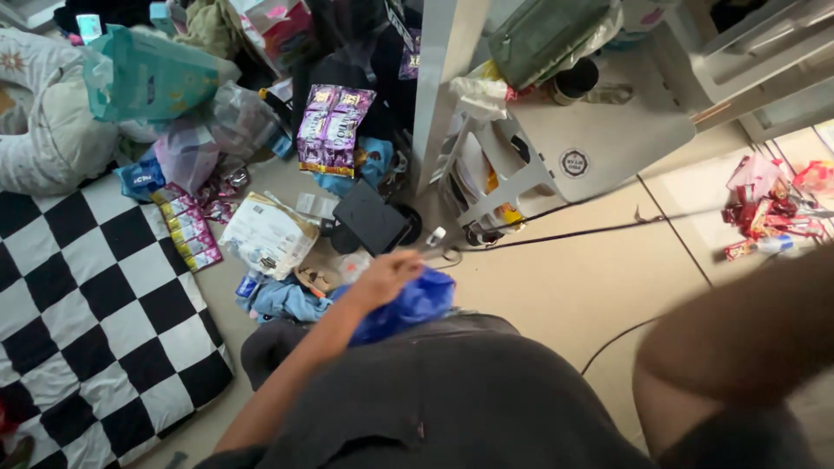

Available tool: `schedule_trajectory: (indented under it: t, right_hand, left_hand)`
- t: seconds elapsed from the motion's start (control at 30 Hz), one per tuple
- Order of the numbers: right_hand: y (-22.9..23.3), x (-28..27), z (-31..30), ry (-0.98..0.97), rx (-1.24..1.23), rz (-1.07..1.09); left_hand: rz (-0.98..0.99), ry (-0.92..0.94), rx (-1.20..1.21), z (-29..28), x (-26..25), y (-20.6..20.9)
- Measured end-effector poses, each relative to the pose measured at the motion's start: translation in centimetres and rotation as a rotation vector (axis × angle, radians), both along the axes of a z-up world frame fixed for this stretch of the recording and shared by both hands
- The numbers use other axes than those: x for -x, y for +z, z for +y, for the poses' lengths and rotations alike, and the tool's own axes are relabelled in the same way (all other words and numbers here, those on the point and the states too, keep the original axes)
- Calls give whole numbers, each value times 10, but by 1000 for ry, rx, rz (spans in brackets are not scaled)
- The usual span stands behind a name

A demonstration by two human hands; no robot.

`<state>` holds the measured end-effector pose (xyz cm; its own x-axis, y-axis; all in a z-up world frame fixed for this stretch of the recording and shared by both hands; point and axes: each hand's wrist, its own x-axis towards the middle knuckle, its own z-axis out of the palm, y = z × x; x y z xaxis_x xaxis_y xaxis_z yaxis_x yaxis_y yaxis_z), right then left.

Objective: Pick up miscellaneous items from the floor and organize them on a storage shelf.

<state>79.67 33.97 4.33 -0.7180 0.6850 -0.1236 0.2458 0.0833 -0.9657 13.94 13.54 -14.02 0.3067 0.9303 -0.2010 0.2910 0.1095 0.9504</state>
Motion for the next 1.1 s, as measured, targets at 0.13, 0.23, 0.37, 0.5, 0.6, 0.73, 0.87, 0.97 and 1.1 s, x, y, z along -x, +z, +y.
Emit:
schedule_trajectory:
  t: [0.13, 0.23, 0.37, 0.5, 0.6, 0.73, 0.87, 0.97, 1.1]
  right_hand:
    - [-77, -7, -24, -37, 152, -162]
    - [-112, 91, -59, -49, 267, -277]
    - [-92, 261, -108, 92, 176, -889]
    - [-118, 366, -94, 237, -92, -759]
    - [-112, 446, -88, 324, -159, -105]
    - [-163, 484, -78, 405, 5, -205]
    - [-212, 467, -63, 168, -440, -227]
    - [-198, 458, -66, 103, -347, -194]
    - [-135, 487, -86, 257, 165, 59]
  left_hand:
    - [259, 249, 67, -6, 44, -3]
    - [153, 313, 115, -7, 64, -14]
    - [310, 263, 130, -5, 52, 24]
    - [386, 190, -32, -6, 34, 39]
    - [231, 158, 44, -9, 24, 54]
    - [5, 302, 59, -10, 25, 61]
    - [-199, 385, 82, -22, 49, 38]
    - [-314, 456, 117, -34, 51, 2]
    - [-488, 405, 56, -23, 31, 13]
